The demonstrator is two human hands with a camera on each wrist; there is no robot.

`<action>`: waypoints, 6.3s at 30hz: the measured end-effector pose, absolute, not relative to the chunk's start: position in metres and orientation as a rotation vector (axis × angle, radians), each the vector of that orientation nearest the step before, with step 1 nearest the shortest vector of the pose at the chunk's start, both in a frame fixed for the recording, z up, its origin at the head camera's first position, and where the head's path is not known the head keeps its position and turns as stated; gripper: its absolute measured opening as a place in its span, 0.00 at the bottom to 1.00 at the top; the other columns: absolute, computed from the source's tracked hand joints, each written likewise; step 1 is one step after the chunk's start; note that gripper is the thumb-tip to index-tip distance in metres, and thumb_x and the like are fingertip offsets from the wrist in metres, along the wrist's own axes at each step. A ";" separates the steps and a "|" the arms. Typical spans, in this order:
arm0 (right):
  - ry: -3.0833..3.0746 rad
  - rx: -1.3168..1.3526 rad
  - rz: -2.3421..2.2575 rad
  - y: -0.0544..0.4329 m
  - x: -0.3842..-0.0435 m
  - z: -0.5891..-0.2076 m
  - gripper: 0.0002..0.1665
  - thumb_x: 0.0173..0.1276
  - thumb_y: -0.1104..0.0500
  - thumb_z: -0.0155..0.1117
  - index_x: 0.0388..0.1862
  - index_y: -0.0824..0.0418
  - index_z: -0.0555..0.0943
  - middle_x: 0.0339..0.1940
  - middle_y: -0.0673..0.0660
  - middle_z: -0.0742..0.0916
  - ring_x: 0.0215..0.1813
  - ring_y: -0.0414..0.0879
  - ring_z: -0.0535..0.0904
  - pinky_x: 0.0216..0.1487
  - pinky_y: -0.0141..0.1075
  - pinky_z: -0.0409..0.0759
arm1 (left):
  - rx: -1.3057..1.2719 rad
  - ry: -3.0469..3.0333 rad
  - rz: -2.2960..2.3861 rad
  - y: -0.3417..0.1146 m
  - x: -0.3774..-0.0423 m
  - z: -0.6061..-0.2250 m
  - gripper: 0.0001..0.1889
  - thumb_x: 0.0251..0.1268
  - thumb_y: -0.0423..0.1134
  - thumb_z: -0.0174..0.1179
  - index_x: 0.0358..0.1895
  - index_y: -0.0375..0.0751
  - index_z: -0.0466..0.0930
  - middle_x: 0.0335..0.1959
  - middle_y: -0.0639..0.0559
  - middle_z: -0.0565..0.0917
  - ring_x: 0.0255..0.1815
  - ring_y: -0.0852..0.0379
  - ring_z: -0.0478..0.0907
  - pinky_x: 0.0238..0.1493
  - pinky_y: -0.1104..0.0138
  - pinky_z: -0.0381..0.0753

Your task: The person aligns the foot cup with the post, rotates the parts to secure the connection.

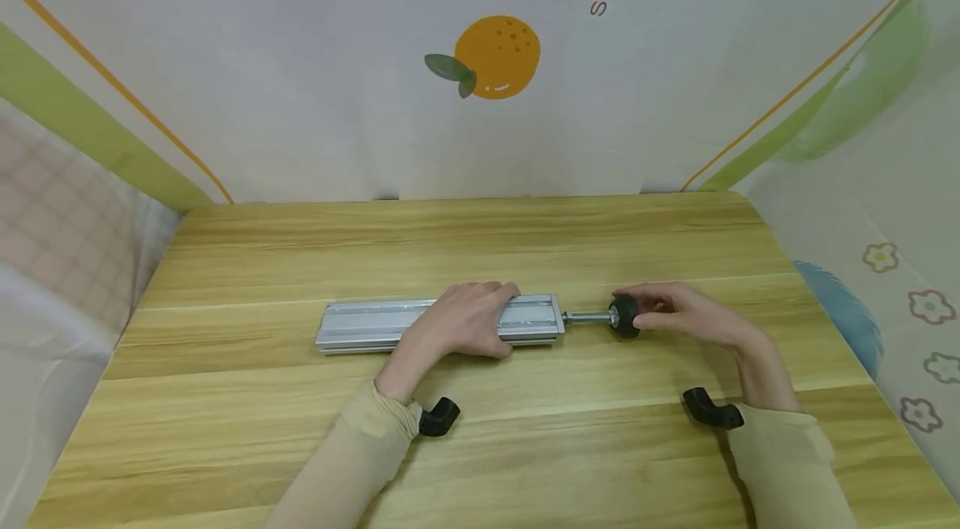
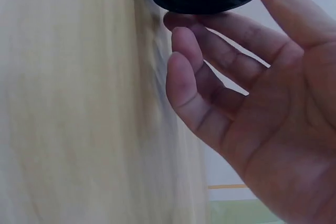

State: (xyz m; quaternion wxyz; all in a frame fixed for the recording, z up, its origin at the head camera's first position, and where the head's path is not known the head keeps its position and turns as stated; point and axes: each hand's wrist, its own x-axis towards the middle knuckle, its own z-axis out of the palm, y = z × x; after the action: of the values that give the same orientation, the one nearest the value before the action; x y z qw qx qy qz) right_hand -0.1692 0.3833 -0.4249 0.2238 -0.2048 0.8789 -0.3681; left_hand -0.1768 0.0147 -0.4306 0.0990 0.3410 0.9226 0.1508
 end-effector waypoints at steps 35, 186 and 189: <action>2.351 -0.555 -1.184 0.377 -0.169 -0.424 0.45 0.53 0.62 0.83 0.67 0.61 0.69 0.59 0.62 0.79 0.50 0.42 0.81 0.50 0.35 0.83 | 1.000 2.712 0.450 0.015 -0.177 -0.432 0.42 0.49 0.51 0.74 0.71 0.45 0.72 0.57 0.49 0.86 0.44 0.56 0.82 0.51 0.58 0.84; 2.423 -0.568 -1.159 0.376 -0.167 -0.423 0.41 0.59 0.60 0.80 0.69 0.59 0.70 0.63 0.62 0.80 0.52 0.39 0.80 0.51 0.34 0.82 | 0.992 2.724 0.444 0.014 -0.177 -0.433 0.40 0.47 0.50 0.73 0.68 0.45 0.73 0.56 0.49 0.86 0.50 0.54 0.84 0.54 0.57 0.84; 2.418 -0.559 -1.181 0.371 -0.169 -0.424 0.43 0.52 0.60 0.84 0.64 0.60 0.71 0.57 0.62 0.81 0.49 0.41 0.80 0.50 0.34 0.82 | 0.990 2.723 0.447 0.014 -0.178 -0.434 0.40 0.47 0.51 0.73 0.68 0.45 0.73 0.55 0.49 0.86 0.49 0.55 0.84 0.54 0.57 0.84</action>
State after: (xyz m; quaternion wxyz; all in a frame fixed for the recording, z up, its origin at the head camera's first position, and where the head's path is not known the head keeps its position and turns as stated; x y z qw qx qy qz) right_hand -0.1692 0.3712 -0.4242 0.1956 -0.1994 0.8628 -0.4214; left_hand -0.1779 0.0144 -0.4336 0.1048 0.3360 0.9237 0.1516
